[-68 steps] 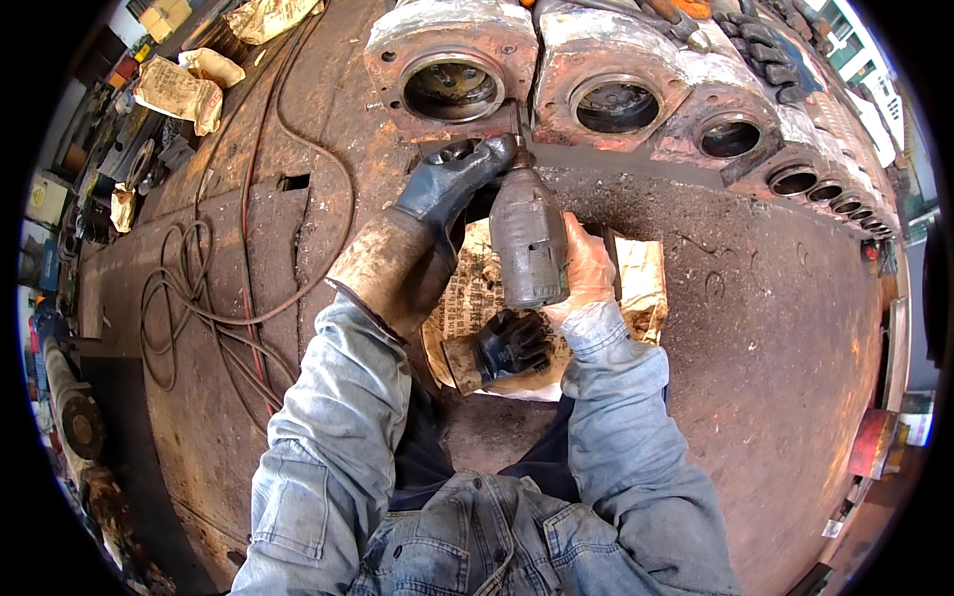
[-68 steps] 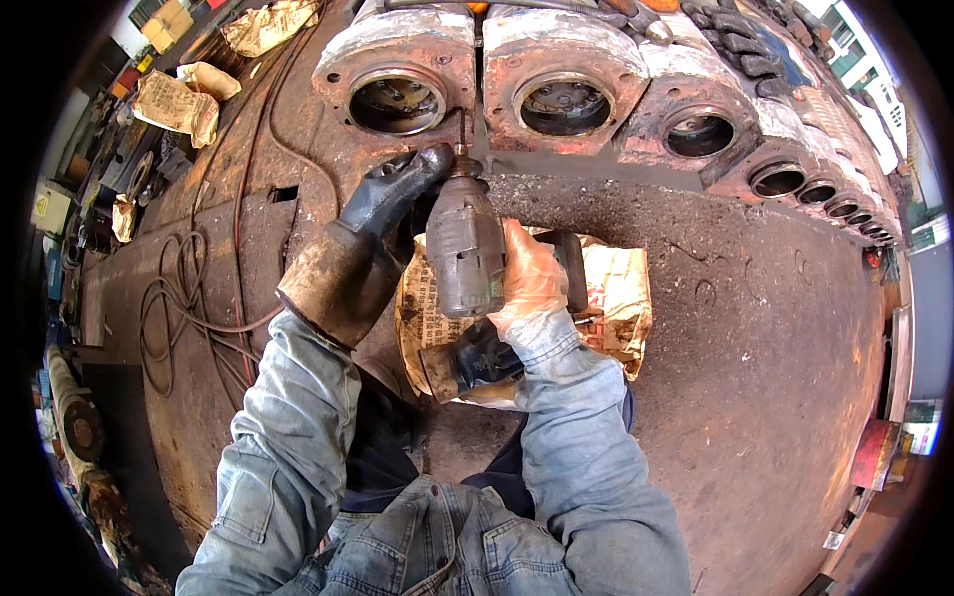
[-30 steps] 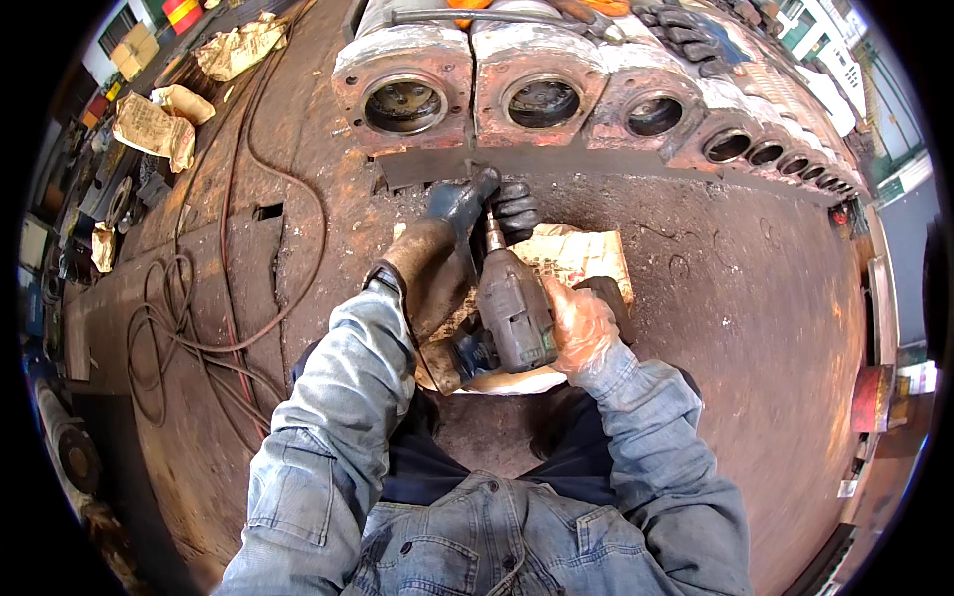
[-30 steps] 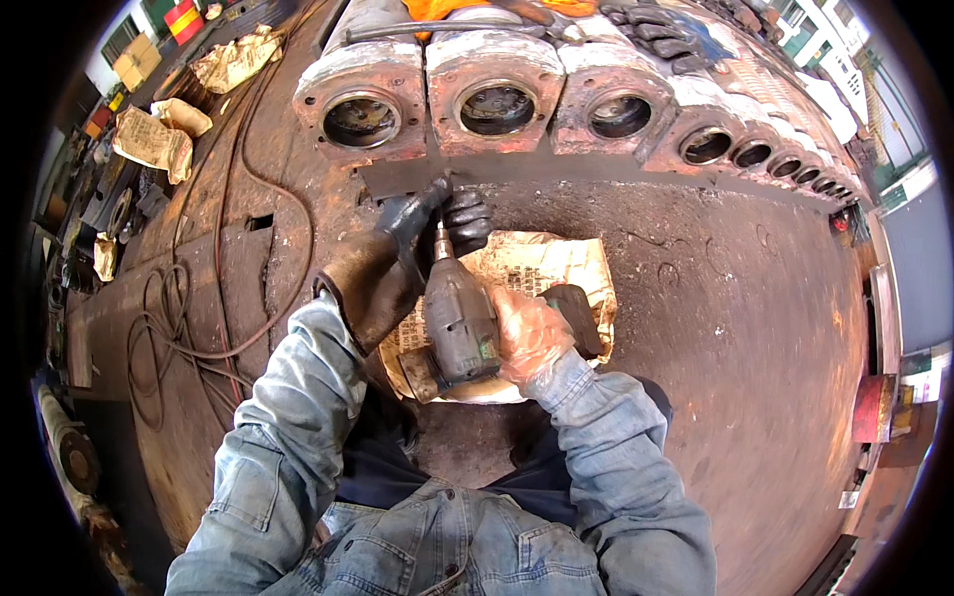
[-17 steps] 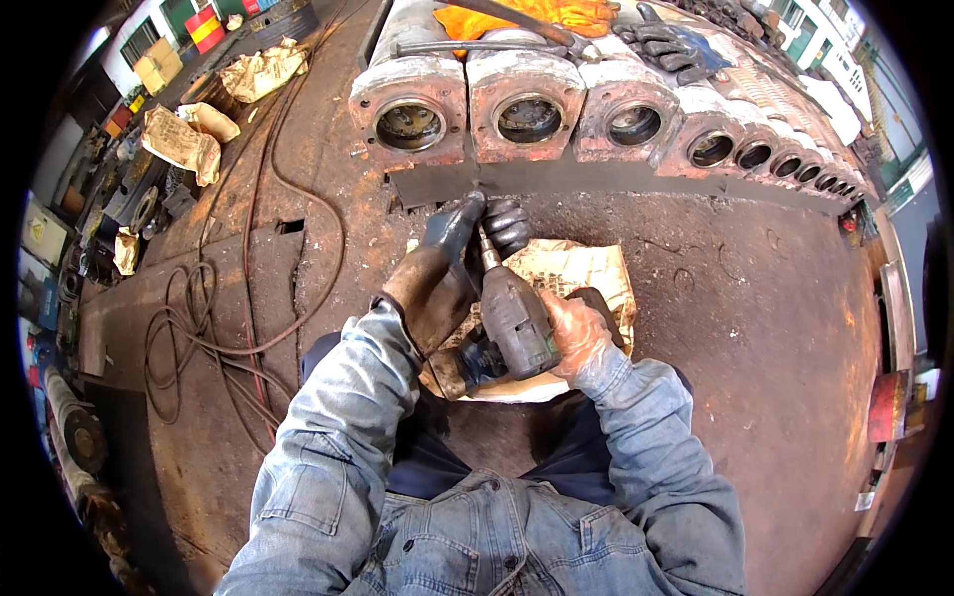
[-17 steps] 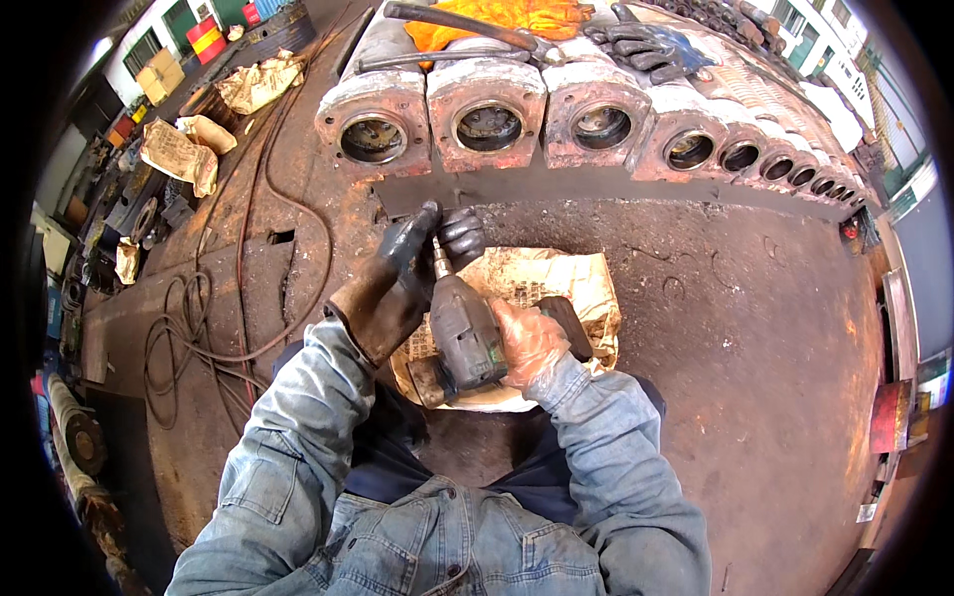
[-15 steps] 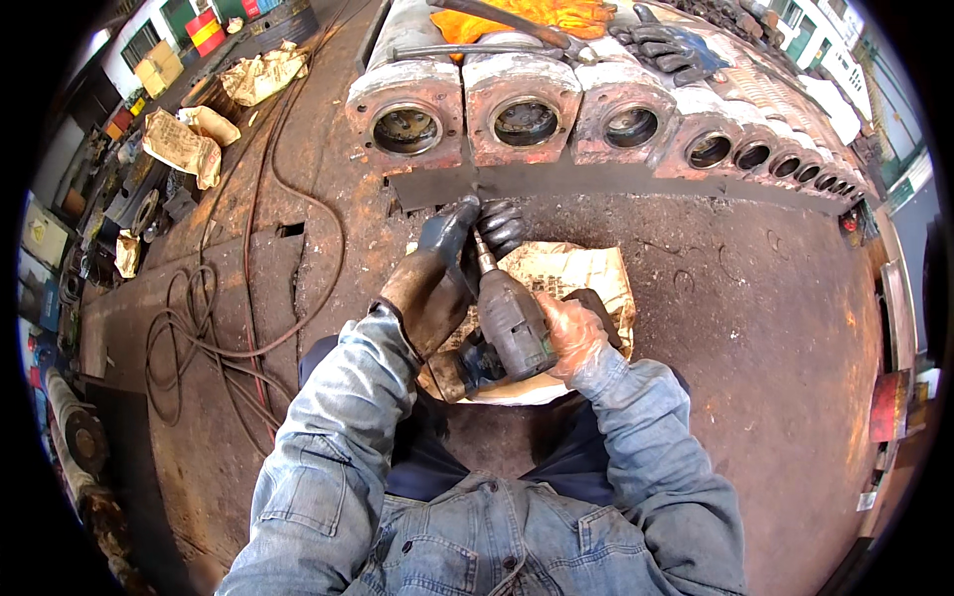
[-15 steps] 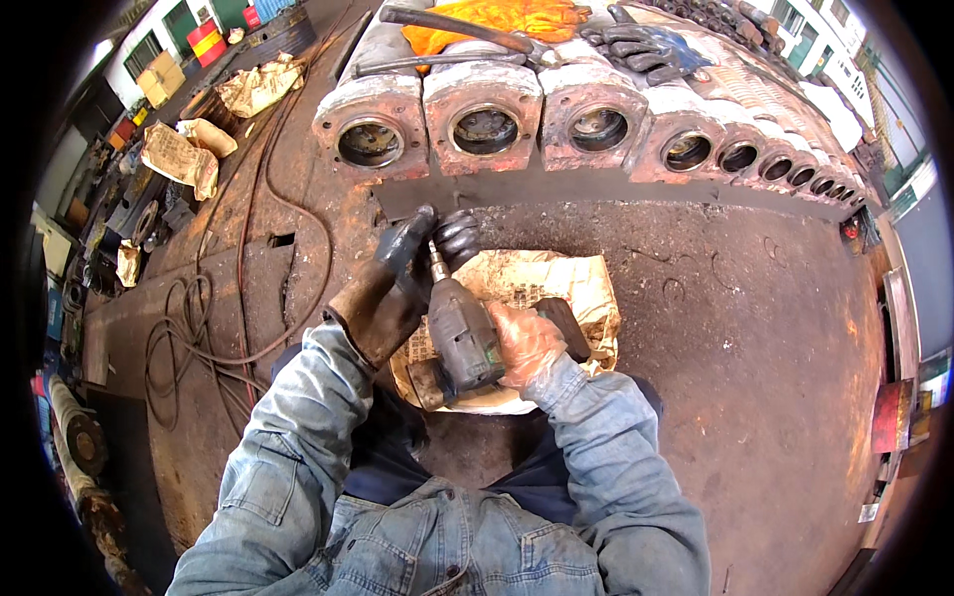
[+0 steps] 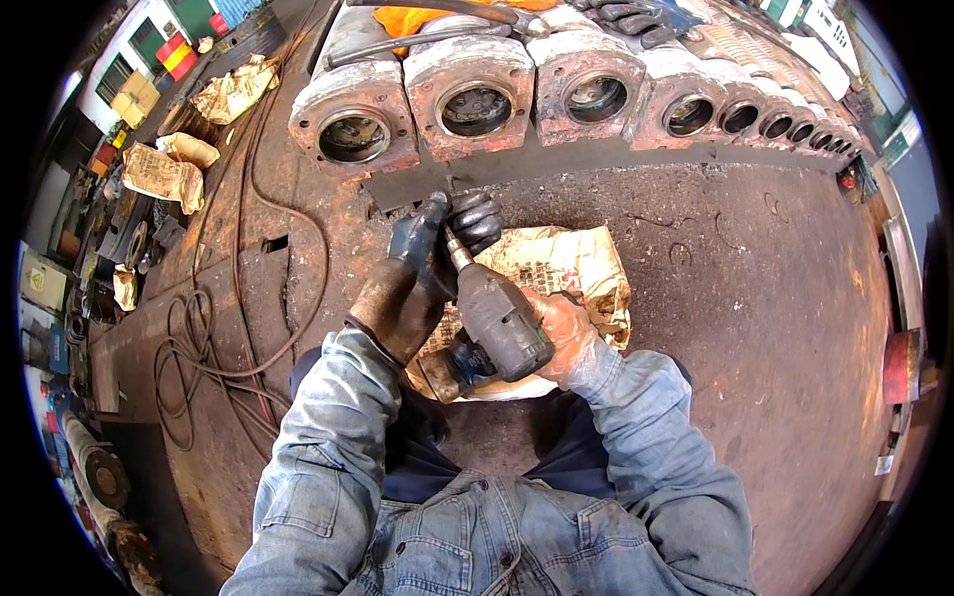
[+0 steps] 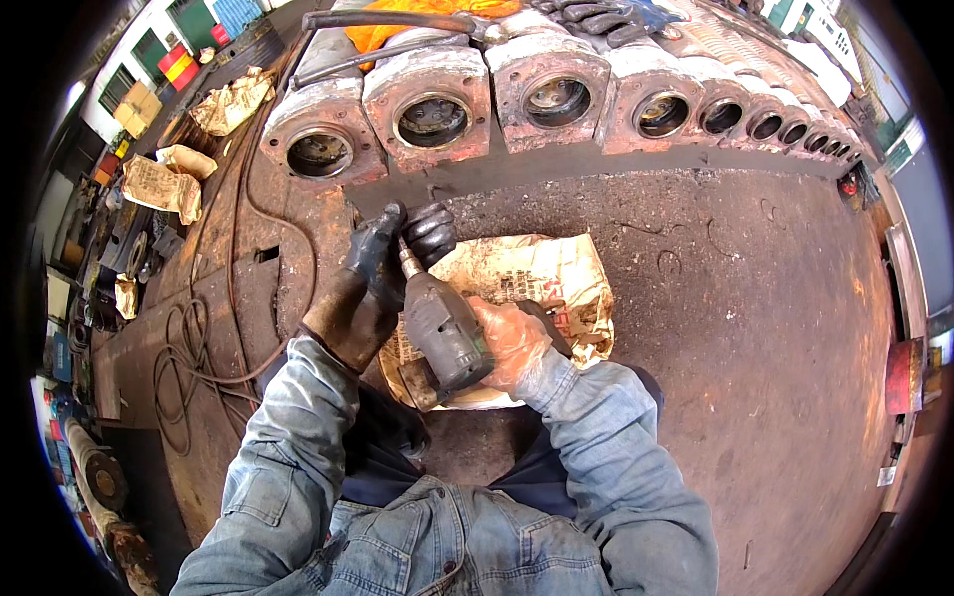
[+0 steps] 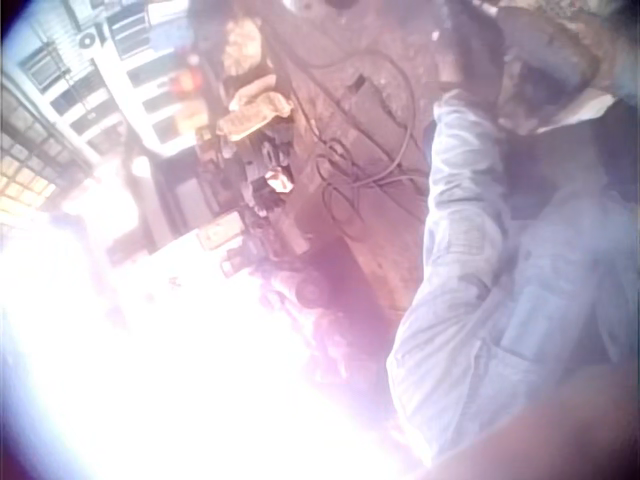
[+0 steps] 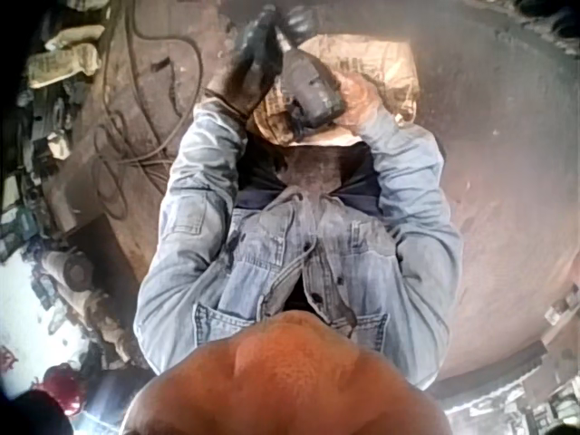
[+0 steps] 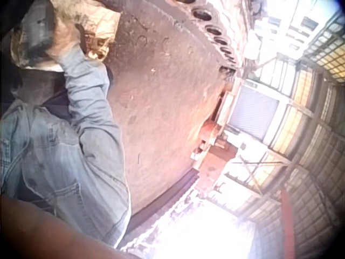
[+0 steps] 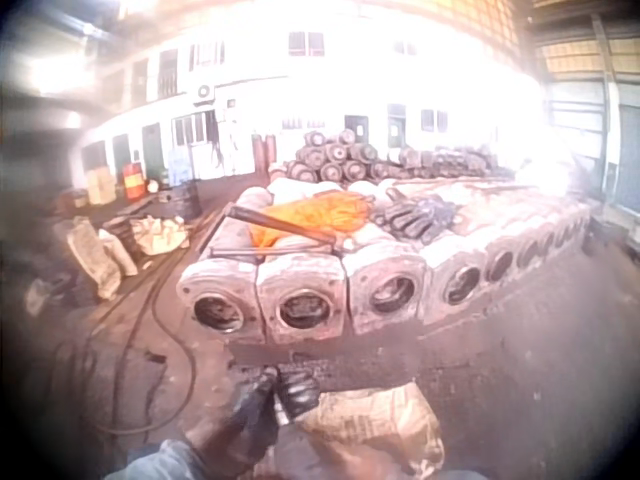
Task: The person uses a power drill with a wire brush attachment to clean the surface of a large, rusty metal engine block. They systematically scrub the exterior and the openings of the cylinders, occasionally pausing to wipe the brush on a piece of newspaper placed on the floor.
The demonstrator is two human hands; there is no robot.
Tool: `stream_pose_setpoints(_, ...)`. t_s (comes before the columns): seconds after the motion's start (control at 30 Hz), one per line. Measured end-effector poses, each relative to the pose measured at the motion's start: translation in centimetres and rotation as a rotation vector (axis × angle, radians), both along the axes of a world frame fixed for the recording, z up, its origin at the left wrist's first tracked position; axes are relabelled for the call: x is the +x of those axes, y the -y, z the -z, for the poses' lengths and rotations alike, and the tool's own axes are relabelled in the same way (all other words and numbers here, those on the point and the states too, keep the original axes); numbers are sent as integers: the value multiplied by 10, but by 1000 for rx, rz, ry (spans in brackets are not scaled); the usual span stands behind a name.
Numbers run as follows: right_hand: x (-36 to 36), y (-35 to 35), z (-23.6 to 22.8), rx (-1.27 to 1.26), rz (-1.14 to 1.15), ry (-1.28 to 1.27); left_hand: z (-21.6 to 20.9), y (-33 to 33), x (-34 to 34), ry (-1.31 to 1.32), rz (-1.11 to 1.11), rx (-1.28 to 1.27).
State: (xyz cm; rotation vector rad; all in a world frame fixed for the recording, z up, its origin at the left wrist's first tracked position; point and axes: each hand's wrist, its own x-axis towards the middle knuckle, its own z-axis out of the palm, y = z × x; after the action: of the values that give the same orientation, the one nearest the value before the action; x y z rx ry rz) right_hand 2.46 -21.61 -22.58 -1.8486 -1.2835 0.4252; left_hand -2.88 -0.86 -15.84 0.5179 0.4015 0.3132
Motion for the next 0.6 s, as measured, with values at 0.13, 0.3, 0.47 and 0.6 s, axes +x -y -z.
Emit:
stream_pose_setpoints(0.13,-1,0,-9,66,-35,-70,0,3,1,10,-6,-25)
stream_pose_setpoints(0.3,-3,-1,-8,104,-57,-216,-1,8,-2,18,-31,-57)
stream_pose_setpoints(0.47,-14,0,-35,112,-64,-236,-3,5,-8,61,17,-52)
stream_pose_setpoints(0.6,-13,0,-37,75,-62,-240,-1,0,-8,131,130,-22)
